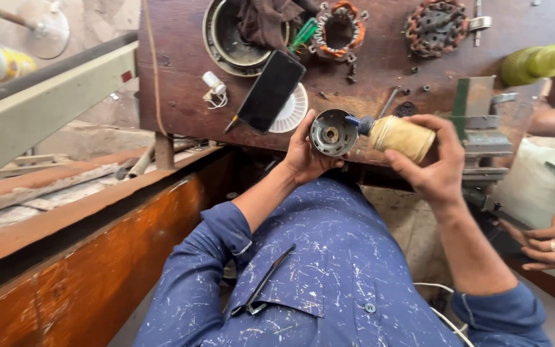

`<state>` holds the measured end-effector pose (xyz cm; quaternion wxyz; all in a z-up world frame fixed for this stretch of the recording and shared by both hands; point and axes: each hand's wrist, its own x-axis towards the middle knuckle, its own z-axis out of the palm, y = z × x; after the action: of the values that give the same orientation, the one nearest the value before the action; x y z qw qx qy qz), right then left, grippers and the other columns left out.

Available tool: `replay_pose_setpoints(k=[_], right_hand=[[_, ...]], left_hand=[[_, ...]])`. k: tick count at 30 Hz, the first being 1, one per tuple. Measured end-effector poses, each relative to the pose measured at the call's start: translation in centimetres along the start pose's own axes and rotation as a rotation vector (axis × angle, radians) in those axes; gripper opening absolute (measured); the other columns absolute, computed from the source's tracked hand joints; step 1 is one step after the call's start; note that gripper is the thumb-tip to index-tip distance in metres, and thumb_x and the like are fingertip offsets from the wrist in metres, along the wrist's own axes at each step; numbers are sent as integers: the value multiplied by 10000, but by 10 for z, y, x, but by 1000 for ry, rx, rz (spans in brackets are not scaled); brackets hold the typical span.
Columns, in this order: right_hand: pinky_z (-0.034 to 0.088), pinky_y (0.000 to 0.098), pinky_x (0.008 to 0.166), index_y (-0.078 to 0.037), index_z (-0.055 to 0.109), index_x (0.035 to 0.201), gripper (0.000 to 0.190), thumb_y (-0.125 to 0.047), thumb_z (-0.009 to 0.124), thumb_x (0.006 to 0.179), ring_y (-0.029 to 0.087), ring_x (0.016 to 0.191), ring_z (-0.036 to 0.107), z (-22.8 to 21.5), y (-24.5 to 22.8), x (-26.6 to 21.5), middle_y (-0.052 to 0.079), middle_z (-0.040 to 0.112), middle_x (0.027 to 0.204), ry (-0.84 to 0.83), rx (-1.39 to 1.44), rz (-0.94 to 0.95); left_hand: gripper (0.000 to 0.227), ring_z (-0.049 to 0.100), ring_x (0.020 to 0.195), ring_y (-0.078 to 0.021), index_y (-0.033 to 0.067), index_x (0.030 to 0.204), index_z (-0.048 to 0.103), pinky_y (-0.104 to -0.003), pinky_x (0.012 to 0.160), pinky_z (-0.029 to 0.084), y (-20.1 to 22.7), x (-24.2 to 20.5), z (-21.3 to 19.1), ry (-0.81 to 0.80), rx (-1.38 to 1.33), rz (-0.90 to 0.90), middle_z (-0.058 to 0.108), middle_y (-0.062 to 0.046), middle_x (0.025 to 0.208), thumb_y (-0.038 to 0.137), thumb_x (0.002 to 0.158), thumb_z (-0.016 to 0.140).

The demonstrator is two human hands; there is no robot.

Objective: The person cleans a cylindrical metal part with a cloth, applies lubricant from a bottle, and assembles small metal components into the cylinder. The person repeatedly handles and inspects the parts on a cluttered workbench.

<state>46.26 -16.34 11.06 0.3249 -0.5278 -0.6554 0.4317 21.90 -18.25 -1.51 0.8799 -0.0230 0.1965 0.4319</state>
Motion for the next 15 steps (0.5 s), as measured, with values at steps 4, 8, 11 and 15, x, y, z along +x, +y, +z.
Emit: replay_pose_setpoints(k=[4,8,11,15], right_hand=[[584,328,1009,-11,552,1403,639,-175,859,867,219,1145,700,2,-21,-3,147,687,1260,44,-155,-35],[588,346,983,3,545,1398,670,-168,861,833,234,1122,707,2,-30,-6,167,688,1247,39,-247,-32],[588,354,974,4,553,1397,669,-170,861,830,244,1116,713,5,-33,-8,172,695,1242,44,-270,-44],[594,349,959,12,551,1398,660,-179,858,845,250,1110,711,8,-36,-8,178,686,1241,45,-317,-79]], left_hand=[[764,720,899,-236,43,1281,645,-359,700,582,-4,10,10,-28,57,-57,736,-130,1045,708,1042,354],[736,720,896,-219,61,1268,657,-358,701,588,-3,15,16,-5,166,-90,740,-124,1013,692,1032,362],[741,720,894,-216,52,1256,660,-362,711,594,0,16,17,3,199,-101,743,-124,1004,693,1031,362],[729,717,879,-216,52,1254,658,-367,698,598,2,17,22,9,214,-90,742,-123,1000,685,1024,381]])
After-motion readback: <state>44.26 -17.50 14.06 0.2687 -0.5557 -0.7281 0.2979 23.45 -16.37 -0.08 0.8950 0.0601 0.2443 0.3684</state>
